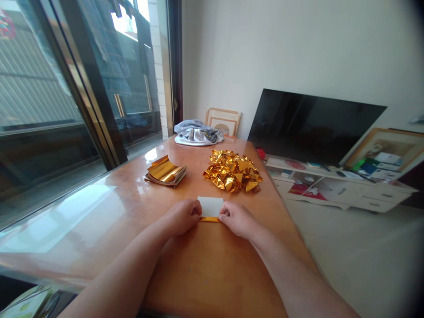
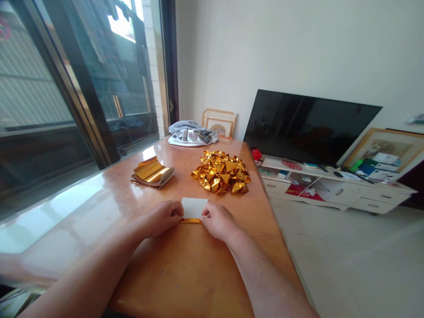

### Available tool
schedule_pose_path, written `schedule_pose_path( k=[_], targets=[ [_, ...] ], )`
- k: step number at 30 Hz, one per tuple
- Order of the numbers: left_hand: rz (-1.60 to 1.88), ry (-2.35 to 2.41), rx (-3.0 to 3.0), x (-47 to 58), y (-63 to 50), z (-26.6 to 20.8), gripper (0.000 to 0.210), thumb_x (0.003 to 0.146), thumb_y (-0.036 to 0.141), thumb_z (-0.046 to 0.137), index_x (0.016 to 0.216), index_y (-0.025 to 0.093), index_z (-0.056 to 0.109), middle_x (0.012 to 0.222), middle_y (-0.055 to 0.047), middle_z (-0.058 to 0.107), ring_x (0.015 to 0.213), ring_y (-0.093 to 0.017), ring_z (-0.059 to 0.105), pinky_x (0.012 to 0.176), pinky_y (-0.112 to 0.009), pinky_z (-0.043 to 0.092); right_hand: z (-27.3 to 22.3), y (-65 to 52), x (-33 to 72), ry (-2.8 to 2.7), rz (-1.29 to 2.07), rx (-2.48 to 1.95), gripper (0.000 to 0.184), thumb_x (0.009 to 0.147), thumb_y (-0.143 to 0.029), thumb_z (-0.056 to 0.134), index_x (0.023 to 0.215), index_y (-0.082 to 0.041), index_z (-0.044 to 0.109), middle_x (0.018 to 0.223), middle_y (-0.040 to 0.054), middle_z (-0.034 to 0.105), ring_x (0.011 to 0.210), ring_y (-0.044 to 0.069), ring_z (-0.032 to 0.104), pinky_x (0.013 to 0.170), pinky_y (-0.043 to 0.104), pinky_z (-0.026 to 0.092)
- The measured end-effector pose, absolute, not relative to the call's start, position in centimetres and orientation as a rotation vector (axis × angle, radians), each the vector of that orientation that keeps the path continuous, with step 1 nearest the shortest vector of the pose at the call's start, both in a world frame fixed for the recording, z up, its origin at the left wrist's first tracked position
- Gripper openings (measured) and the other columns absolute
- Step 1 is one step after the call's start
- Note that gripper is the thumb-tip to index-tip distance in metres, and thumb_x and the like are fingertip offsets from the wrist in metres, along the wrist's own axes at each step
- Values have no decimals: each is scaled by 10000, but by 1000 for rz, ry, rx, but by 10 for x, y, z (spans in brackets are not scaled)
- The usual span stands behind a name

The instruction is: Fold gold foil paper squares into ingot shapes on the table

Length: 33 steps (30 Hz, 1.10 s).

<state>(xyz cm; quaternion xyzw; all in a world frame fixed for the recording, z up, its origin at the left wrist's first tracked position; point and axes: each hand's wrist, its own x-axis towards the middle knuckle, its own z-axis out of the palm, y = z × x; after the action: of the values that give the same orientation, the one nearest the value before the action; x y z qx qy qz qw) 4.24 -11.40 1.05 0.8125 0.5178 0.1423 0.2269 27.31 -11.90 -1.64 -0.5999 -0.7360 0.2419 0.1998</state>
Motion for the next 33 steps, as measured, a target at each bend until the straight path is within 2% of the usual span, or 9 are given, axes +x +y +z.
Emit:
schedule_pose_path(
  k=[6,8,13,23,26,33],
  targets=[
    [489,1332,2497,47,-121,11,326,771,39,502,974,224,677,980,-58,629,932,-211,588,790,-292,440,-13,-120,272,-2082,666,-1677,47,808,-253,667,803,-212,642,783,-8,687,686,138,558,597,236,320],
    [455,1239,2567,52,-126,15,314,813,50,497,979,232,692,986,-70,619,979,-226,574,833,-305,441,-13,-120,272,-2085,651,-1678,53,803,-248,670,799,-209,634,794,-4,684,700,140,556,593,234,313],
    [295,1088,2640,64,-135,23,235,887,124,477,885,219,691,950,-63,607,927,-220,554,787,-292,433,-13,-120,271,-2085,643,-1676,52,805,-242,663,792,-209,625,792,-12,684,700,137,553,590,234,304],
    [279,1097,2606,65,-141,22,333,890,100,442,1035,245,705,977,-67,604,933,-215,586,810,-289,474,-12,-122,269,-2087,618,-1657,29,800,-218,663,812,-210,638,817,-6,690,718,141,561,593,238,295],
    [281,1079,2600,64,-141,22,337,880,97,445,1012,249,715,965,-65,597,915,-207,589,809,-285,477,-12,-122,270,-2076,622,-1651,11,816,-202,631,807,-208,629,826,-2,687,731,145,566,589,237,290],
    [323,1023,2587,63,-140,20,328,852,80,452,951,247,716,984,-57,581,875,-185,579,797,-277,469,-17,-122,271,-2013,663,-1673,125,795,-155,596,891,-225,636,842,-9,678,722,140,553,586,231,289]
  ],
)
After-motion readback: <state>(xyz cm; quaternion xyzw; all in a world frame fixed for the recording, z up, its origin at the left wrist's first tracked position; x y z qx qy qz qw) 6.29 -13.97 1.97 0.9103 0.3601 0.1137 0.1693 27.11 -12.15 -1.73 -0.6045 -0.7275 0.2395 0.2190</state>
